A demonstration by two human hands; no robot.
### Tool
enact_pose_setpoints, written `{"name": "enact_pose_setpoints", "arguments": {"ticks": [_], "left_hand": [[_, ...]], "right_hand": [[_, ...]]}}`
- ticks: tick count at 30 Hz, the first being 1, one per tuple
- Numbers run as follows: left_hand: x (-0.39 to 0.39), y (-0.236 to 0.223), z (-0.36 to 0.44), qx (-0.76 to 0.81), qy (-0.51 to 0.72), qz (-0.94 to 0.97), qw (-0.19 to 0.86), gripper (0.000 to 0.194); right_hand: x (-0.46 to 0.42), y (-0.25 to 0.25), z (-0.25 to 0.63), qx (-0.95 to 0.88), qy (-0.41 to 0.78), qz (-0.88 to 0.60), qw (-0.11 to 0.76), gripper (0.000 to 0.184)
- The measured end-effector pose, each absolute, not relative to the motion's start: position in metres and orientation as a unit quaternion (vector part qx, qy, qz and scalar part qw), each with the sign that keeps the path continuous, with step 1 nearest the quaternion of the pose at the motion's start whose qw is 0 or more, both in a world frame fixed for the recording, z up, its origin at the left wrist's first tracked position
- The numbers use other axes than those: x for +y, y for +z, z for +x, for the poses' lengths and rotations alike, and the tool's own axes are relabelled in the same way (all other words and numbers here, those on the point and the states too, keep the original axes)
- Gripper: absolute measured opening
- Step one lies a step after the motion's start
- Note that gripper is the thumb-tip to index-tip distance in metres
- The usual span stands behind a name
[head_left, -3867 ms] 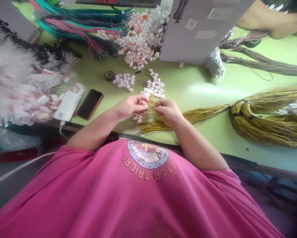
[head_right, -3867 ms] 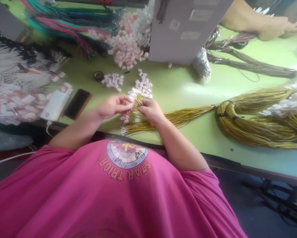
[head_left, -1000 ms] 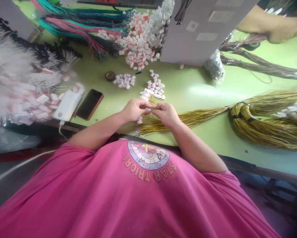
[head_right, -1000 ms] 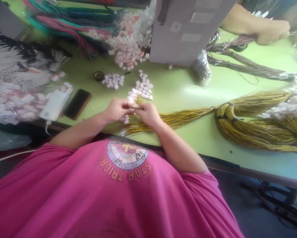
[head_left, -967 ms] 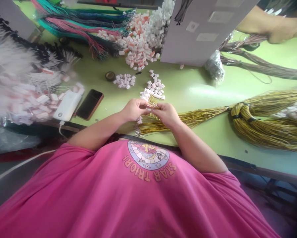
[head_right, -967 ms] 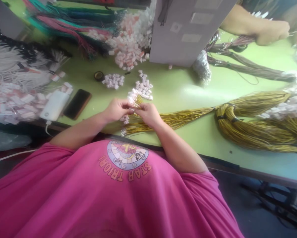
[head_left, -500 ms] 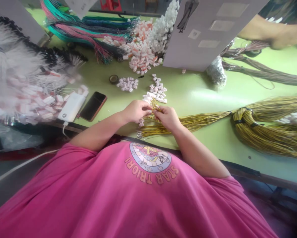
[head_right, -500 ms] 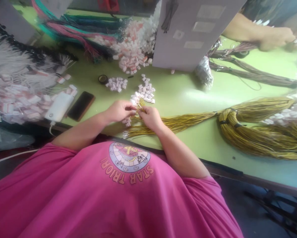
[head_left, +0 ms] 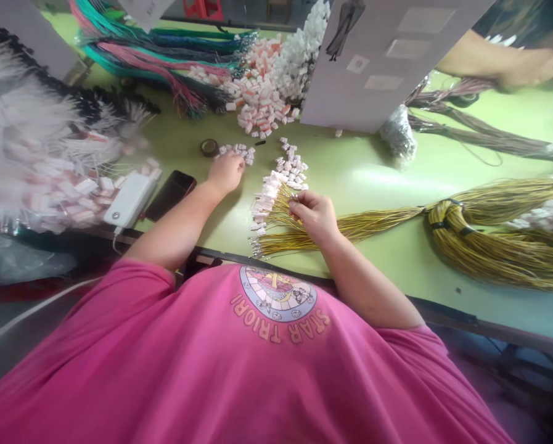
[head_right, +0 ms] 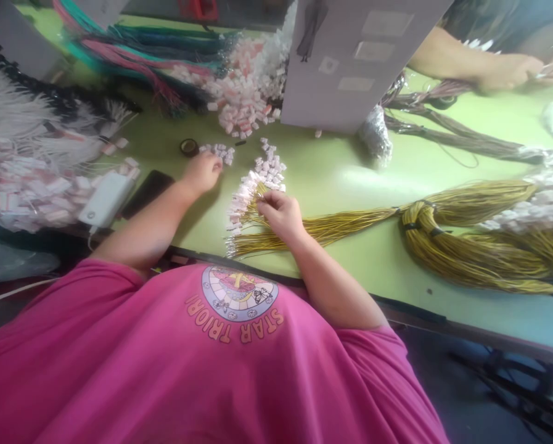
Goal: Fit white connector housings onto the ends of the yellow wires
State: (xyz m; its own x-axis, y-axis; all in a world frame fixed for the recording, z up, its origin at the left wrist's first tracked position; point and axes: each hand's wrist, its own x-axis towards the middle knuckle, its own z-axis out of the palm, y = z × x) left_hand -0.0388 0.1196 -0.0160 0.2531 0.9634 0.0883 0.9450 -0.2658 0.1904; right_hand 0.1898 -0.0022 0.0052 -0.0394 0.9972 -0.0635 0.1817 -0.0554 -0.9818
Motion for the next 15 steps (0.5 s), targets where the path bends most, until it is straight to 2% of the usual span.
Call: {"name": "enact_pose_setpoints", "arguments": {"ticks": [5,11,15], "left_hand": [[0.118,-0.019,-0.038,0.585,0.06,0.806,0.068,0.025],[0.125,-0.024,-0.045,0.582,0.065,0.801,0.124,0.028],[0.102,-0.001,-0.039,0.574,0.136,0.785,0.188,0.024]], "right_hand": [[-0.004,0.009,0.192,-0.554,0.476,-0.548,0.409,0.013],[-0.006,0.012,0.191,-0.585,0.45,-0.561,0.375,0.025],[-0.006,0.012,0.19,-0.589,0.438,-0.572,0.366,0.022]]}}
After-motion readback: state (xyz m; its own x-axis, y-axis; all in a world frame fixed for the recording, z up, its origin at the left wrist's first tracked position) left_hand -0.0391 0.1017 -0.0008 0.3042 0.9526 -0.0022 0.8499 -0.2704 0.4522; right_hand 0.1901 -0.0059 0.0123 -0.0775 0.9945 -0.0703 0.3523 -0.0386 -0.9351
